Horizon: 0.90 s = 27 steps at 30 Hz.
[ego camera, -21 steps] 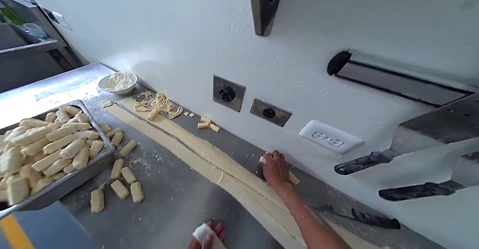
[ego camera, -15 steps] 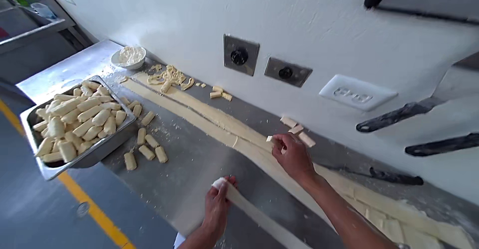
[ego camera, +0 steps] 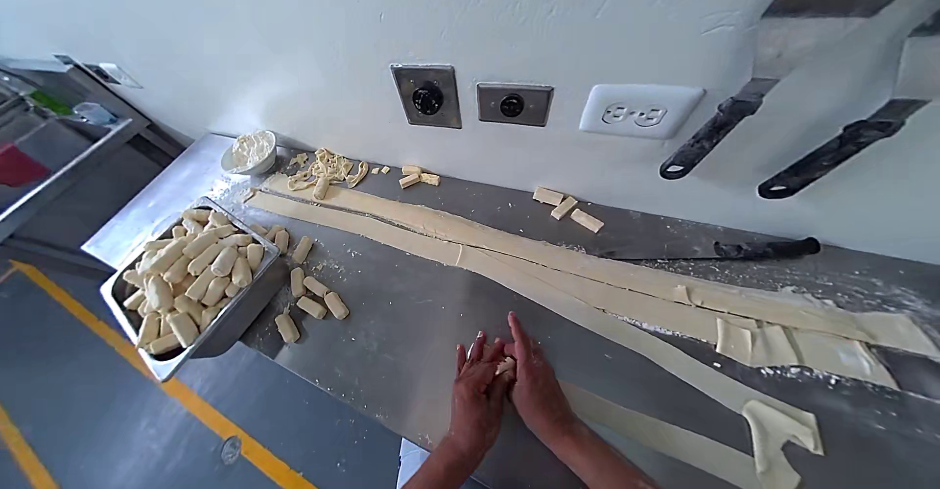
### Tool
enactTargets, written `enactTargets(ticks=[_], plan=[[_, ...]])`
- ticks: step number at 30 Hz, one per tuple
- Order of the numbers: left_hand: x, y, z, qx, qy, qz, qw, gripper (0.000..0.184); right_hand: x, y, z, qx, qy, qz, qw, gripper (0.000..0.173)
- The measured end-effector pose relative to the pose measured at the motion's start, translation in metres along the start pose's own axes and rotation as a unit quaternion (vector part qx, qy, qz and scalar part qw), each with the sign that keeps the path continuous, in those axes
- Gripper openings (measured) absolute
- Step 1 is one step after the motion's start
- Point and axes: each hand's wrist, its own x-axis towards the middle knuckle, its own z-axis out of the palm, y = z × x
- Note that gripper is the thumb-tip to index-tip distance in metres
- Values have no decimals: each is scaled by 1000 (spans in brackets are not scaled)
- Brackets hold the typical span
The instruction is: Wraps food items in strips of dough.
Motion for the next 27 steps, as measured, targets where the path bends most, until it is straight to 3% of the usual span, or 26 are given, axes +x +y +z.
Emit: enactTargets(ticks=[3, 6, 8, 10, 12, 13, 17, 20, 23, 27], plan=[[0, -10, 6, 136, -38, 71, 987, 30, -8, 14, -20, -17, -9, -7, 1000, 75], [8, -11, -1, 118, -6, 77, 990, 19, 6, 11, -36, 51, -134, 35, 989, 72], [18, -1, -18, 55, 38, 63, 996, 18, 36, 3, -37, 147, -256, 76, 952, 69], [29, 3, -38, 29, 87, 39, 995, 28, 67, -3, -28, 227, -364, 127, 894, 51], [39, -9, -55, 67, 111, 13, 991, 28, 91, -8, -23, 224, -465, 179, 838, 28], [42, -19, -64, 113, 103, 12, 988, 25, 98, -8, -24, 203, -502, 197, 817, 27], [36, -37, -91, 254, -15, 60, 965, 19, 94, 4, -51, 176, -558, 226, 779, 28], [31, -46, -95, 251, -11, 101, 963, 20, 66, 12, -73, 219, -592, 211, 746, 27], [26, -52, -86, 224, -39, 90, 970, 42, 37, 13, -88, 290, -590, 223, 720, 24], [20, -53, -69, 237, 1, 126, 963, 28, 4, 9, -92, 338, -579, 209, 712, 27]])
